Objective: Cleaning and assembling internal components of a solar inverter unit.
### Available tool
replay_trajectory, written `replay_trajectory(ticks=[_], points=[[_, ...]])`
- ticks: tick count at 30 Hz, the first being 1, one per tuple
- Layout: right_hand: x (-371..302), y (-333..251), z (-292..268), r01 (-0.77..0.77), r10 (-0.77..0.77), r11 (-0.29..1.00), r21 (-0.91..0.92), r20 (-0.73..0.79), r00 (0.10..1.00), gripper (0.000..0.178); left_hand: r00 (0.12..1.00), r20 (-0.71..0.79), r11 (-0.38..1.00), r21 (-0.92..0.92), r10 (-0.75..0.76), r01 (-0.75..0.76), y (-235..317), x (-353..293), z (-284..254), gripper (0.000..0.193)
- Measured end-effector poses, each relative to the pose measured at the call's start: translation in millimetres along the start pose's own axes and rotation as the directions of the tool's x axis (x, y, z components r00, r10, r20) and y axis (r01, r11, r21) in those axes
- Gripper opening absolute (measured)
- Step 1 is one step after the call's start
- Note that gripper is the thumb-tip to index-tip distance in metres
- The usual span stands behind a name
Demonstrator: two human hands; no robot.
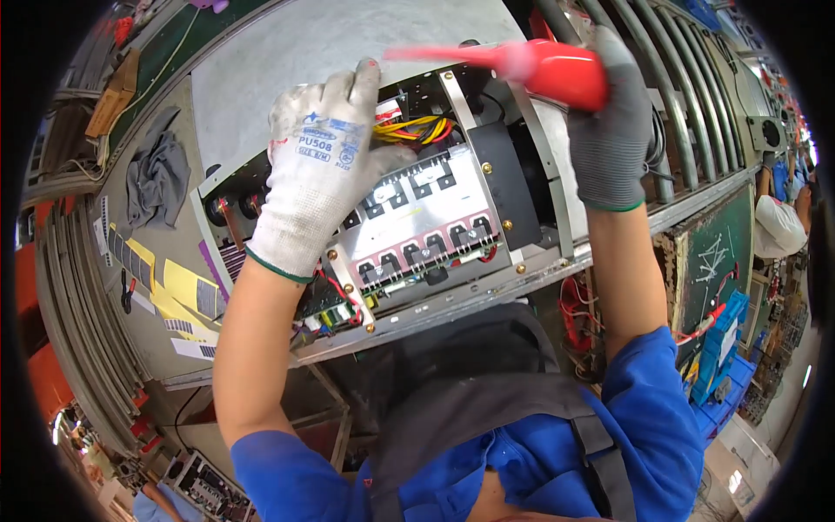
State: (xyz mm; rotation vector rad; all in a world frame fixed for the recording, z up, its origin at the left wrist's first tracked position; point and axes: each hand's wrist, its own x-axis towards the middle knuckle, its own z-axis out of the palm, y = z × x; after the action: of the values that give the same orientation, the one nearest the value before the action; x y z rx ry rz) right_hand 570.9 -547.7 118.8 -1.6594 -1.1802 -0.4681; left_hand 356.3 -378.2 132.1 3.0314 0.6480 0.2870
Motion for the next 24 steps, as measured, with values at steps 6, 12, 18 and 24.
replay_trajectory(ticks=[6, 12, 18, 24], points=[[-27, 7, -37, -0.388, 0.708, -0.363, 0.847, 0.521, 0.476, 0.053, 0.987, -0.131, 0.991, 0.107, 0.094, -0.080, -6, -1, 16, 0.069], [-66, 10, -76, -0.408, 0.325, -0.631, 0.660, 0.702, 0.634, 0.052, 0.994, -0.088, 0.991, 0.115, 0.072, -0.062, -13, 14, 8, 0.064], [-68, -43, -72, -0.056, -0.010, 0.903, 0.426, 0.150, 0.989, 0.040, 0.960, 0.264, 0.996, 0.019, -0.093, 0.091, 1, 42, -38, 0.054], [-56, -95, -38, 0.451, -0.461, 0.886, 0.107, 0.301, 0.835, 0.028, 0.959, 0.272, 0.991, -0.078, -0.083, 0.108, 0, 42, -30, 0.051]])
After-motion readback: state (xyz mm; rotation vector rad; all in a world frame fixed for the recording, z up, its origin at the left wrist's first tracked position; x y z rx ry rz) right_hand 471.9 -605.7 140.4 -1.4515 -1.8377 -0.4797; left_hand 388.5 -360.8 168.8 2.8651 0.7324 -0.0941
